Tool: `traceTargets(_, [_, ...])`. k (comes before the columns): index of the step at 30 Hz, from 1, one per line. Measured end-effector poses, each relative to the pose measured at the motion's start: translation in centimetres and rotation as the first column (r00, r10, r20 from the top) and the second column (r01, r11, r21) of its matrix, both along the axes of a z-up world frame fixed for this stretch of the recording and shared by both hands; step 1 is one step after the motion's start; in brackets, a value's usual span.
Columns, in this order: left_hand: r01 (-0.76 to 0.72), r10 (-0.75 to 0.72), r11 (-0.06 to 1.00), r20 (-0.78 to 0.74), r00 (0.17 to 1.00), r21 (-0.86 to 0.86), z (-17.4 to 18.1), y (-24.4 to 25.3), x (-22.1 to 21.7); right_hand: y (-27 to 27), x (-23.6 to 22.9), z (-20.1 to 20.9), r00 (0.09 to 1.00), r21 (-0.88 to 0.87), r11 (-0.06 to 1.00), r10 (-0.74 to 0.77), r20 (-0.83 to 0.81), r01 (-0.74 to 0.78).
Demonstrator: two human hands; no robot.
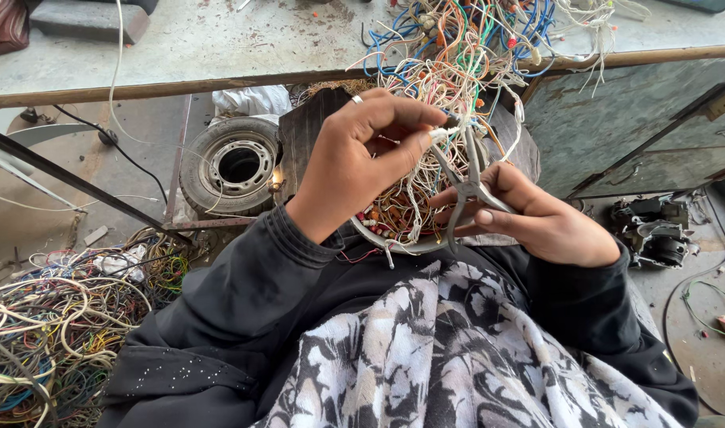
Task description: The person uses pliers to strip the insulation from multiple small wires. They repeatedly select individual wires from a tangled pile, cut the insulation, and pull it off to expose the inner conductor.
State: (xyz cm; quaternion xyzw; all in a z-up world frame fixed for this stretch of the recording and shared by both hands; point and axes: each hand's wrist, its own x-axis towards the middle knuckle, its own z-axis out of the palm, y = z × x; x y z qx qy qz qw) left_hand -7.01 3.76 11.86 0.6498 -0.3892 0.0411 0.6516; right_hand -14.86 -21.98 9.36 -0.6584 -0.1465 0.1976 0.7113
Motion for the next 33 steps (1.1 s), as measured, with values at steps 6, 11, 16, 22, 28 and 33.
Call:
traceTargets(6, [-0.161, 0.125, 0.977, 0.232, 0.965, 0.141, 1.2, 0.1, -1.7, 0.5, -0.2, -0.5, 1.0, 0.071, 0.997, -0.014, -0.025, 0.016])
traceTargets(11, [-0.186, 0.129, 0.97, 0.32, 0.939, 0.156, 1.3, -0.1, -2.7, 1.4, 0.1, -1.4, 0.995, 0.14, 0.987, -0.076, -0.058, 0.083])
traceTargets(16, [-0.184, 0.122, 0.964, 0.295, 0.948, 0.192, 1.0, -0.2, -3.0, 2.0, 0.1, -1.9, 0.991, 0.158, 0.981, -0.095, -0.095, 0.109])
traceTargets(22, [-0.198, 0.141, 0.96, 0.271, 0.952, 0.196, 0.7, 0.2, -3.2, 2.8, 0.1, -2.2, 0.986, 0.253, 0.959, -0.09, -0.142, 0.124])
traceTargets(28, [-0.242, 0.187, 0.954, 0.281, 0.941, 0.176, 0.2, 0.1, -3.3, 4.0, 0.4, -3.5, 0.986, 0.373, 0.918, -0.083, -0.144, 0.132])
traceTargets(33, [-0.257, 0.203, 0.95, 0.275, 0.94, 0.177, 0.0, 0.1, -3.2, 4.8, 1.2, -5.5, 0.987, 0.416, 0.896, -0.131, -0.091, 0.157])
